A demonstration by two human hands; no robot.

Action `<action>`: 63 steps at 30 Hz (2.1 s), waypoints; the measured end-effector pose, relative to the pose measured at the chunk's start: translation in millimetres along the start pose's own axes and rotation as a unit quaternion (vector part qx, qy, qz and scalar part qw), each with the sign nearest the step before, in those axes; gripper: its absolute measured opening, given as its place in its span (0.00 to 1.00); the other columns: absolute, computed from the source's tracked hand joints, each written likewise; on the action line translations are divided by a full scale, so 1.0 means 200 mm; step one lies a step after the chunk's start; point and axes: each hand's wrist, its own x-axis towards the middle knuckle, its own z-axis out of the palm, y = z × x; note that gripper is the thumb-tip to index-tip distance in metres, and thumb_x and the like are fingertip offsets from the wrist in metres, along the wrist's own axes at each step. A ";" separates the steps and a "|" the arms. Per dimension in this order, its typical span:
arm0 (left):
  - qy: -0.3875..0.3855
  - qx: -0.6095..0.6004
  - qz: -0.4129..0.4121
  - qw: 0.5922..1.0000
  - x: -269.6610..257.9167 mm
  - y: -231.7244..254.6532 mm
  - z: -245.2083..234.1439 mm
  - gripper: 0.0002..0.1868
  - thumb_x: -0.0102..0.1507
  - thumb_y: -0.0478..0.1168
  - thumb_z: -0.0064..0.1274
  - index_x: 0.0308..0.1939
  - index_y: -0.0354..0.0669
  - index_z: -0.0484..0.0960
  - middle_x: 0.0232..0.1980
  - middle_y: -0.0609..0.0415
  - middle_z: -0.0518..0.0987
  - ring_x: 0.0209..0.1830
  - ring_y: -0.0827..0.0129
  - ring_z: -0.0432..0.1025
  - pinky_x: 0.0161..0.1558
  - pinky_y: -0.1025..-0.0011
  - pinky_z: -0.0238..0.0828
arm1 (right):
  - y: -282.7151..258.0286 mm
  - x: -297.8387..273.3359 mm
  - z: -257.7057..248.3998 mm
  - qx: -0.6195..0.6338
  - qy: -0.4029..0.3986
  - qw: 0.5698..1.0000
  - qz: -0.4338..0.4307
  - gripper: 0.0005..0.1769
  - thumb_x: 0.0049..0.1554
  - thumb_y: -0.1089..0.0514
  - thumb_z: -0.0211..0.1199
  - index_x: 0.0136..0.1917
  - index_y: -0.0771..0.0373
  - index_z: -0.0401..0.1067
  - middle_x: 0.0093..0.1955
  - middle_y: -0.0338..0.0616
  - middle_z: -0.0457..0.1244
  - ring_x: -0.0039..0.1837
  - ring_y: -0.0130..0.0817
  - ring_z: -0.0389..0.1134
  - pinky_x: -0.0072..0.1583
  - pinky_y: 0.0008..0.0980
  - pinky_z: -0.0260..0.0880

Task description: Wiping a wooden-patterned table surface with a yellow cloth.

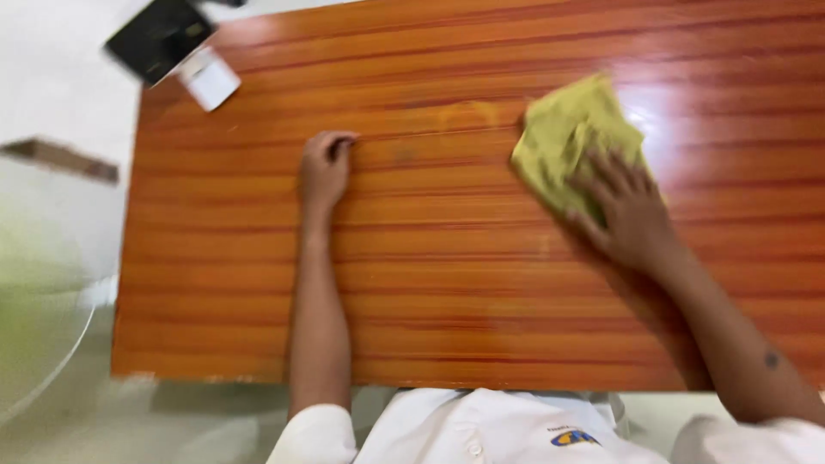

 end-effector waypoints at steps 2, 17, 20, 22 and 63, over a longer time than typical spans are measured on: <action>-0.017 -0.005 -0.025 1.000 0.00 0.10 -0.03 0.08 0.71 0.36 0.51 0.48 0.43 0.86 0.52 0.51 0.83 0.56 0.56 0.74 0.59 0.61 0.71 | 0.10 -0.01 -0.02 -0.029 0.022 0.996 0.075 0.33 0.65 0.37 0.53 0.78 0.51 0.62 0.85 0.55 0.48 0.84 0.58 0.44 0.79 0.60 0.42; -0.025 -0.027 -0.168 0.985 0.01 0.28 -0.08 0.08 0.72 0.35 0.50 0.48 0.44 0.86 0.52 0.54 0.82 0.53 0.64 0.75 0.56 0.64 0.73 | -0.23 -0.03 0.04 -0.036 0.075 0.996 0.015 0.24 0.63 0.33 0.56 0.64 0.46 0.73 0.57 0.47 0.61 0.63 0.47 0.59 0.64 0.51 0.59; -0.028 -0.027 -0.180 0.983 0.01 0.29 -0.09 0.09 0.72 0.35 0.50 0.48 0.44 0.86 0.52 0.54 0.81 0.52 0.64 0.76 0.55 0.65 0.74 | -0.05 -0.01 0.05 -0.071 0.054 0.994 0.064 0.25 0.61 0.32 0.57 0.61 0.48 0.74 0.56 0.48 0.61 0.61 0.46 0.58 0.61 0.49 0.60; -0.028 -0.021 -0.172 0.985 0.01 0.29 -0.09 0.09 0.72 0.35 0.50 0.48 0.44 0.86 0.51 0.54 0.81 0.51 0.64 0.75 0.55 0.65 0.74 | 0.05 -0.01 0.04 -0.099 0.045 0.989 0.104 0.26 0.60 0.32 0.58 0.61 0.48 0.74 0.57 0.49 0.61 0.61 0.46 0.58 0.59 0.49 0.60; -0.033 -0.049 -0.206 0.977 0.02 0.28 -0.10 0.09 0.71 0.36 0.49 0.47 0.47 0.87 0.49 0.58 0.83 0.46 0.70 0.75 0.49 0.69 0.74 | 0.03 0.03 0.06 -0.030 0.049 0.994 0.092 0.22 0.57 0.38 0.64 0.60 0.47 0.77 0.57 0.49 0.62 0.61 0.49 0.59 0.60 0.48 0.61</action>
